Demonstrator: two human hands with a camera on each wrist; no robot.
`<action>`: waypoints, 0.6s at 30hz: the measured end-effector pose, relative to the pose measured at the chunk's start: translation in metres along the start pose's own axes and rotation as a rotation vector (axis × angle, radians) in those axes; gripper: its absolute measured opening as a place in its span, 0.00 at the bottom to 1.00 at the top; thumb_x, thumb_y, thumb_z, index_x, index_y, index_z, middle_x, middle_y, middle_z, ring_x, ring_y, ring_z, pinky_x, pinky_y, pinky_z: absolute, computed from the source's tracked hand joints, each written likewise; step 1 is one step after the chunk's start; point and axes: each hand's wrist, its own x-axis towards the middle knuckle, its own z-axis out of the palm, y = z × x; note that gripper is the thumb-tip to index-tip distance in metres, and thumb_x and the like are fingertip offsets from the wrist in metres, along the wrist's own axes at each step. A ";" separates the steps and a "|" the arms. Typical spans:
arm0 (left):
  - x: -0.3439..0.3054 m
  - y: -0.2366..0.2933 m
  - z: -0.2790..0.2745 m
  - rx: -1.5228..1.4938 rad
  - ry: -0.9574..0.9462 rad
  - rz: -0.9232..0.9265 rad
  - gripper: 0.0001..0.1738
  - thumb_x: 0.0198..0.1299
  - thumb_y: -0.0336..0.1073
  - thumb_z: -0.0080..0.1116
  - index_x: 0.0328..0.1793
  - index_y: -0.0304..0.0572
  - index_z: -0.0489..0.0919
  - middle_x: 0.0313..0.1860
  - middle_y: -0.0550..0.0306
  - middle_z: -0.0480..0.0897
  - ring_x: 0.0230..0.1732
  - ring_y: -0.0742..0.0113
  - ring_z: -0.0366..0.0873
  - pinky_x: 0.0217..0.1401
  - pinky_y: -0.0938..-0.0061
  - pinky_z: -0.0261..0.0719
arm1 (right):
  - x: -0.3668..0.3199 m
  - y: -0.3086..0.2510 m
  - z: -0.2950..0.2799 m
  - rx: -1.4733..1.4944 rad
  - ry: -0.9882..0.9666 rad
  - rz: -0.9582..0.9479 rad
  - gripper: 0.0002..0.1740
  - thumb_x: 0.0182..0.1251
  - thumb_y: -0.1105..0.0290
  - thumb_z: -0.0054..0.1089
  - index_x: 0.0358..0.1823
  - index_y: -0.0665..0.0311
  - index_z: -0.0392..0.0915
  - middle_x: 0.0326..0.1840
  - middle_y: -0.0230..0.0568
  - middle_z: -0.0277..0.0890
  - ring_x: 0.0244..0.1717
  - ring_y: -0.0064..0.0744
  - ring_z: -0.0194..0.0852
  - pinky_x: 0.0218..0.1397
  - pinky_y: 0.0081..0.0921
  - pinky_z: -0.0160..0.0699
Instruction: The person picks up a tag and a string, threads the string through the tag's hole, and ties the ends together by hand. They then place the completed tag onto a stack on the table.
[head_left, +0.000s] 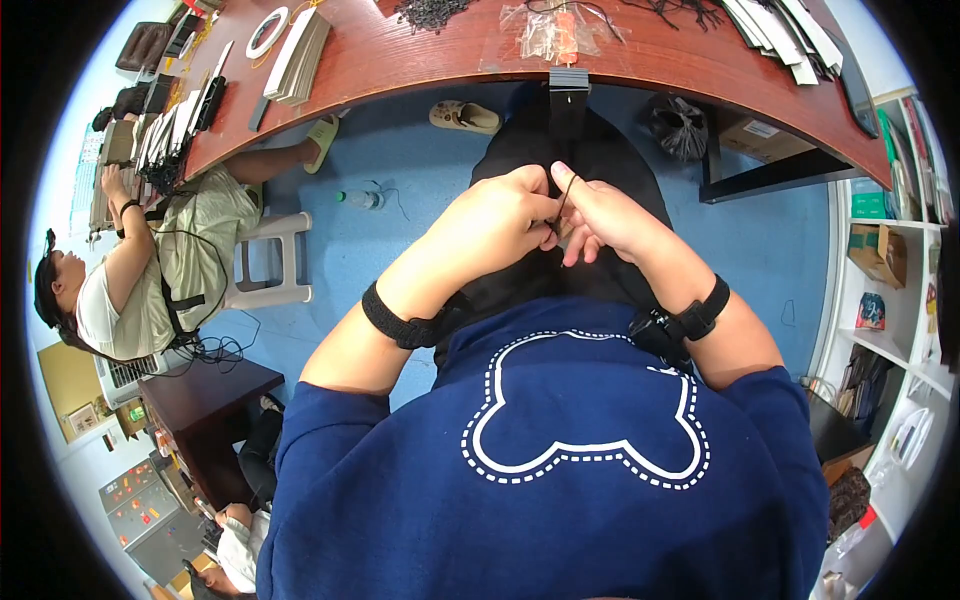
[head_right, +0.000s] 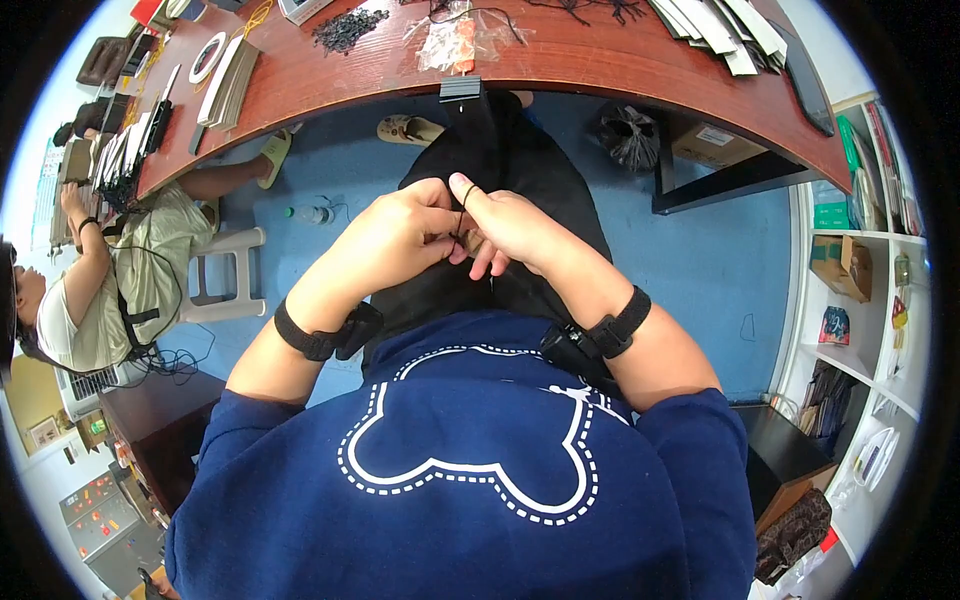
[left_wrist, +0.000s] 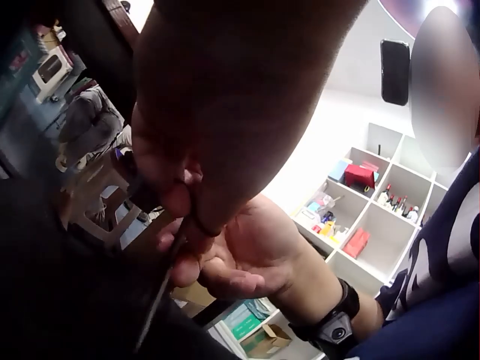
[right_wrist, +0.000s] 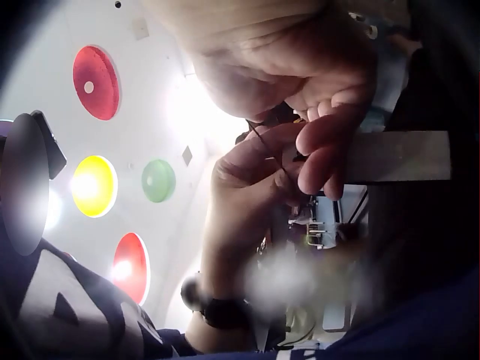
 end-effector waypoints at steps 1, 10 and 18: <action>0.000 0.000 0.000 0.003 0.001 0.000 0.09 0.42 0.28 0.64 0.34 0.41 0.82 0.28 0.55 0.73 0.29 0.62 0.74 0.33 0.71 0.75 | 0.000 0.001 0.000 -0.001 -0.001 -0.004 0.45 0.65 0.34 0.25 0.33 0.75 0.76 0.30 0.49 0.79 0.19 0.36 0.78 0.14 0.19 0.72; -0.001 -0.013 0.013 -0.189 0.300 0.116 0.05 0.46 0.26 0.59 0.32 0.39 0.77 0.30 0.52 0.74 0.30 0.56 0.75 0.30 0.69 0.75 | 0.001 0.003 -0.005 0.016 -0.017 0.008 0.45 0.64 0.32 0.26 0.35 0.72 0.76 0.28 0.51 0.79 0.20 0.35 0.79 0.14 0.21 0.71; -0.009 -0.032 0.017 -1.088 0.261 -0.348 0.01 0.63 0.30 0.50 0.38 0.42 0.73 0.26 0.68 0.72 0.19 0.81 0.64 0.23 0.85 0.65 | -0.008 0.005 -0.001 -0.276 -0.130 -0.033 0.23 0.64 0.51 0.53 0.34 0.69 0.77 0.24 0.44 0.79 0.20 0.30 0.78 0.21 0.18 0.74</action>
